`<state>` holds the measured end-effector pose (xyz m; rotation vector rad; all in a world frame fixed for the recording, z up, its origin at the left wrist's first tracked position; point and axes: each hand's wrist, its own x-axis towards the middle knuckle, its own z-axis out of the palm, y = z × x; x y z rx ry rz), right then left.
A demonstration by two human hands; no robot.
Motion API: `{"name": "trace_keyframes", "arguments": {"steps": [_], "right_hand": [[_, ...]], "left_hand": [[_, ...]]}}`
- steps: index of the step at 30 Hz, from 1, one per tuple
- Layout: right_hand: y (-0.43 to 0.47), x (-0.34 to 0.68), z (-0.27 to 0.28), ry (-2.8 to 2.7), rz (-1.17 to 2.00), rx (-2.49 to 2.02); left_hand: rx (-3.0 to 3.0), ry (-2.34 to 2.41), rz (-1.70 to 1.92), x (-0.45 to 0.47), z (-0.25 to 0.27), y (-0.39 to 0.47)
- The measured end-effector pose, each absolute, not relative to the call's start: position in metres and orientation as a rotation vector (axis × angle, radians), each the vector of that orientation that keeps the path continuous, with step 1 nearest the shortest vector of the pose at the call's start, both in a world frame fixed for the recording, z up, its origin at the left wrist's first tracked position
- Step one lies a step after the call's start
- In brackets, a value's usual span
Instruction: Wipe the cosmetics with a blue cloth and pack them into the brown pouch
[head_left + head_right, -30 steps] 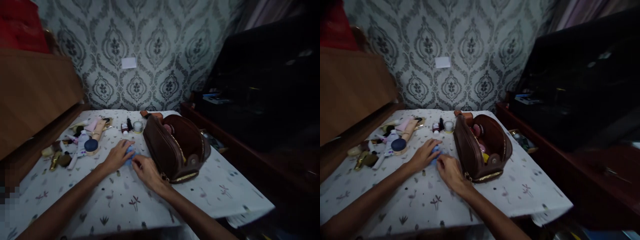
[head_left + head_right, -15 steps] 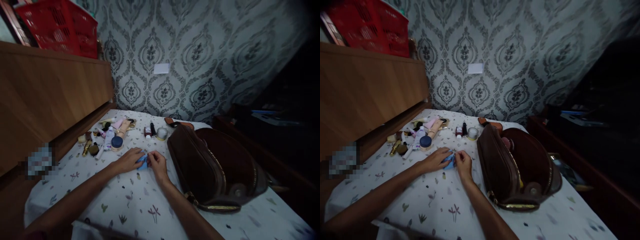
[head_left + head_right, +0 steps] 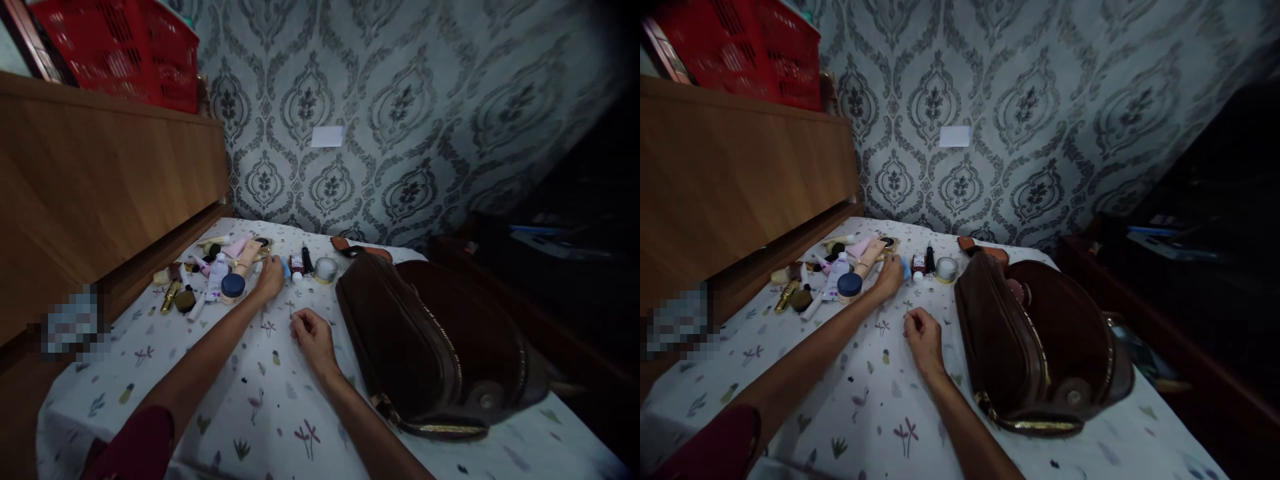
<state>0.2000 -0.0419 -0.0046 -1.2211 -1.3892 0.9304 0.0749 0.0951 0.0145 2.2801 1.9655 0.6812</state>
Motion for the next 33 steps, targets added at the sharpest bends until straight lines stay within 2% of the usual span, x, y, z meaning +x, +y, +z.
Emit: {"name": "trace_keyframes", "arguments": {"steps": [20,33], "right_hand": [[-0.044,0.2,-0.005,-1.469,0.94,-1.244],[-0.043,0.2,-0.002,-1.483,0.915,-1.235]], "left_hand": [[1.66,2.647,0.653,0.08,0.034,0.196],[2.376,2.225,0.756,0.089,0.044,0.157]]}}
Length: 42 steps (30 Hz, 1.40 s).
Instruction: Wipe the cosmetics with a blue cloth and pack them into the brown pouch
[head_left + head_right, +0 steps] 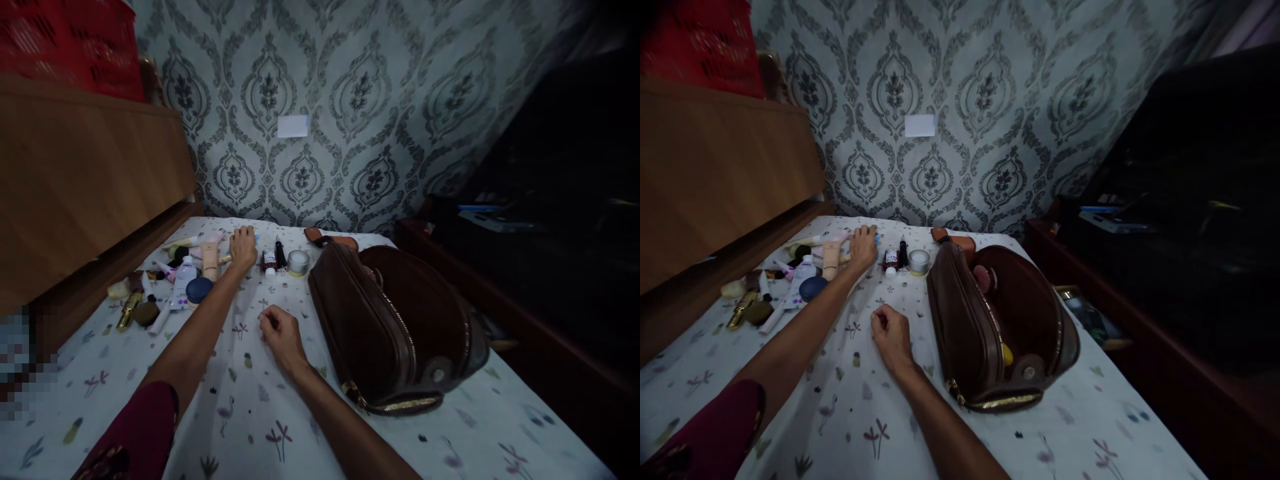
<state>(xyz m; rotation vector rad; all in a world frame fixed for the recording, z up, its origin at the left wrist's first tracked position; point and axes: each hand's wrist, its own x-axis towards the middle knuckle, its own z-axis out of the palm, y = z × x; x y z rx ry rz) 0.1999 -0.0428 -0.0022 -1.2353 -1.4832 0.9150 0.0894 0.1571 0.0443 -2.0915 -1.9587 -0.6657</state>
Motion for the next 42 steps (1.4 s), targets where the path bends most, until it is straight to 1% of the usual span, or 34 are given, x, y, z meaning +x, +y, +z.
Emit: {"name": "trace_keyframes", "arguments": {"steps": [7,14,22,29,33,42], "right_hand": [[-0.042,0.2,-0.003,-1.485,0.889,-1.228],[-0.042,0.2,-0.004,-1.501,0.877,-1.24],[-0.041,0.2,-0.007,-1.519,0.864,-1.202],[-0.039,0.2,-0.012,-1.528,0.854,-1.185],[-0.04,0.2,-0.011,-1.536,0.869,-1.188],[-0.04,0.201,-0.008,-1.546,0.877,-1.195]], "left_hand": [[-2.018,-2.065,-0.744,0.085,0.049,0.155],[-2.003,-2.13,-0.723,0.086,0.061,0.153],[-2.064,-2.157,-0.585,0.084,0.067,0.143],[-2.165,-1.985,-0.439,0.082,0.057,0.094],[-2.204,-1.963,-0.367,0.078,0.047,0.075],[-2.235,-2.023,-0.312,0.07,0.041,0.103]]}}
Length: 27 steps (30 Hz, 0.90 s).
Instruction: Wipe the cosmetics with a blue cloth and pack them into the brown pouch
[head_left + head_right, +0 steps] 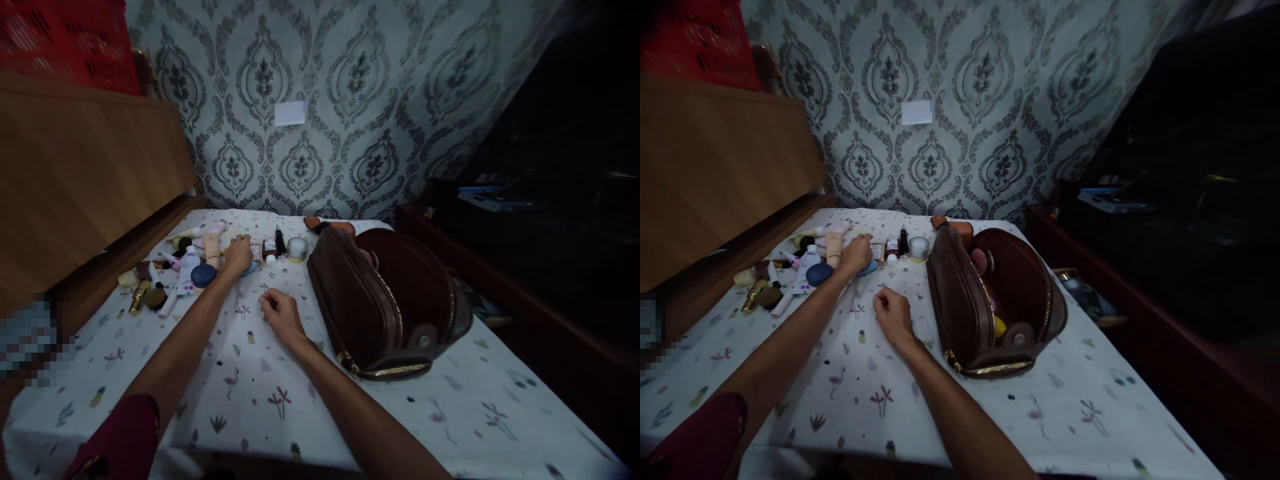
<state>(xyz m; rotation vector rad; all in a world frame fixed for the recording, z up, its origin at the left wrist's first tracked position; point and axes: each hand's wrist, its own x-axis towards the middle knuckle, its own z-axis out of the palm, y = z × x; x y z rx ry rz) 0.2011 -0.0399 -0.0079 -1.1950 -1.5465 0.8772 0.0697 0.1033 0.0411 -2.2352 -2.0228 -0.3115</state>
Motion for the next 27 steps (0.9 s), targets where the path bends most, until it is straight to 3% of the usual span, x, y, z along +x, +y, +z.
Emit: {"name": "trace_keyframes", "arguments": {"steps": [7,16,27], "right_hand": [[-0.039,0.201,-0.008,-1.538,0.884,-1.198],[-0.037,0.201,-0.009,-1.496,0.918,-1.186],[-0.035,0.204,-0.011,-1.446,0.887,-1.21]], "left_hand": [[-2.327,-1.95,-0.243,0.068,0.04,0.109],[-2.292,-1.803,-0.338,0.072,0.068,0.049],[-2.359,-1.783,-0.46,0.05,0.055,0.019]]}}
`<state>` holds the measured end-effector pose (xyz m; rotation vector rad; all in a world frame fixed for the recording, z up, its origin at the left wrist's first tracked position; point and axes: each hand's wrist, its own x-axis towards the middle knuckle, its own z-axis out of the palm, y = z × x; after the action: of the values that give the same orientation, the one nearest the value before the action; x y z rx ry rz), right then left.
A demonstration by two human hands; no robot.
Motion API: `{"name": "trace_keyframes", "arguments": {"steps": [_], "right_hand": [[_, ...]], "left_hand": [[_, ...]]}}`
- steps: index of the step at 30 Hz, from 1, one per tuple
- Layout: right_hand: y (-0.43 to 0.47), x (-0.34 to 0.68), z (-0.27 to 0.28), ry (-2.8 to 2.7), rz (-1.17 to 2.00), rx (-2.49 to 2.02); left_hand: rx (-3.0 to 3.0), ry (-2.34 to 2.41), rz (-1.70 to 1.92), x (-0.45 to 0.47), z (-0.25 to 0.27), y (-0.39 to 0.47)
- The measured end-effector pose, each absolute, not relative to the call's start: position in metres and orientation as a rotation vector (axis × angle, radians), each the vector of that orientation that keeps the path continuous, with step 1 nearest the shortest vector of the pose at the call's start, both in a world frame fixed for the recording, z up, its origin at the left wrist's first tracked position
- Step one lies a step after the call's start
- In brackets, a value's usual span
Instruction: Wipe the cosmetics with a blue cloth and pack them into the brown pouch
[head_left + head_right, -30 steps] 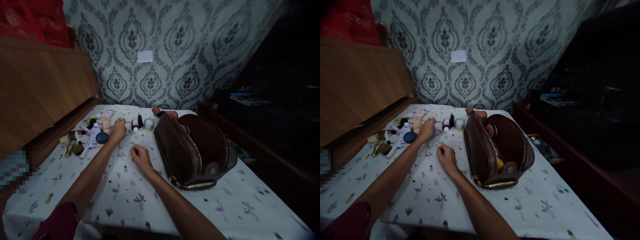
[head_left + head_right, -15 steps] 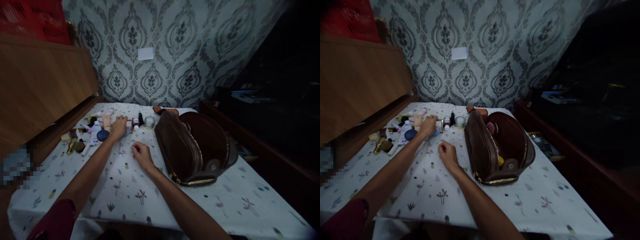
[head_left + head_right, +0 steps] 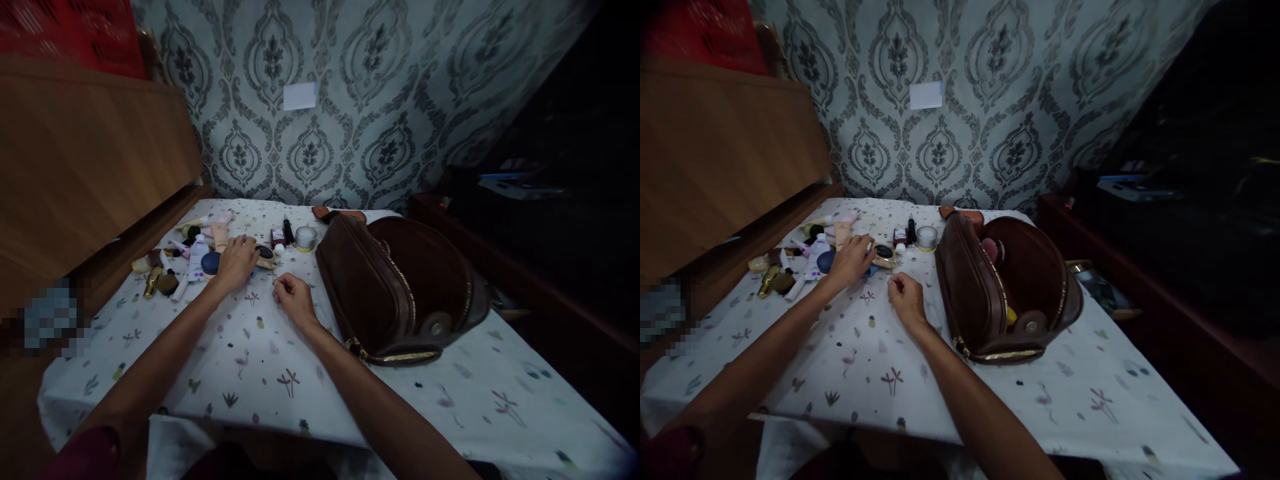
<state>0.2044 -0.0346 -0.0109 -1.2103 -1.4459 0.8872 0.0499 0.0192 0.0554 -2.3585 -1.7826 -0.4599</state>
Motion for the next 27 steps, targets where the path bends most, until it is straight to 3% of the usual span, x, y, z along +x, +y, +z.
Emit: {"name": "trace_keyframes", "arguments": {"steps": [6,11,20,27], "right_hand": [[-0.038,0.204,-0.013,-1.52,0.696,-1.218],[-0.033,0.208,-0.024,-1.5,0.447,-1.26],[-0.026,0.207,-0.037,-1.742,0.371,-1.252],[-0.028,0.209,-0.033,-1.766,0.386,-1.23]], "left_hand": [[-2.541,-1.834,-0.351,0.05,0.035,0.02],[-2.634,-1.666,-0.595,0.038,0.029,0.006],[-2.676,-1.513,-0.743,0.026,0.028,0.0],[-2.652,-1.707,-0.778,0.048,0.025,0.031]]}}
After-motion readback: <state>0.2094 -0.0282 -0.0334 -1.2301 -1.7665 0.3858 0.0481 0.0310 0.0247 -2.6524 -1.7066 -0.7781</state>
